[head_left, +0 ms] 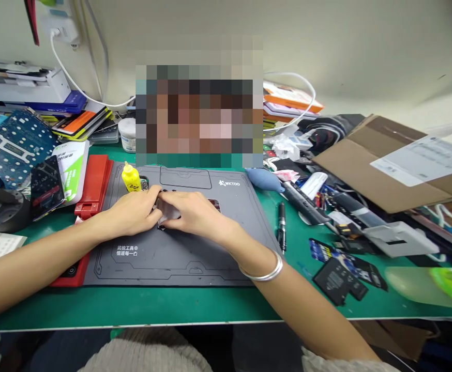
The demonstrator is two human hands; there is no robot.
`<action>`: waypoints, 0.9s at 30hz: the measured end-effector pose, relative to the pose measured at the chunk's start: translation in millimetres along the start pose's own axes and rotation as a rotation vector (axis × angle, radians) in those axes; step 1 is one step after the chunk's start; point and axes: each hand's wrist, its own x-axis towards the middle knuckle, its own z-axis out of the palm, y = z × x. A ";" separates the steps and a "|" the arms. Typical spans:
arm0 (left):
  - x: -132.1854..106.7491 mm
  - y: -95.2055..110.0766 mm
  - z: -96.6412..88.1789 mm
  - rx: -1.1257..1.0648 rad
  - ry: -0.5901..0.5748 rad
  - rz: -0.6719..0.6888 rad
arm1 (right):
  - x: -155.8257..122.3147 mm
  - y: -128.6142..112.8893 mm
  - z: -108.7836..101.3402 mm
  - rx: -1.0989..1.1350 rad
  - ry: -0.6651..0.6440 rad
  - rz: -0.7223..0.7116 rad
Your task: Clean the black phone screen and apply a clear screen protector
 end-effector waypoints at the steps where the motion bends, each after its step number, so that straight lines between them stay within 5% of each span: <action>1: -0.1 0.2 0.1 0.012 -0.002 -0.001 | -2.6 2.6 0.3 0.004 0.004 0.003; 15: 1.1 4.6 -2.1 0.116 -0.052 -0.023 | -57.0 57.6 -8.3 -0.017 0.096 0.056; 27: 1.6 4.4 0.1 0.099 -0.041 -0.020 | -17.9 23.7 3.1 -0.027 0.078 0.033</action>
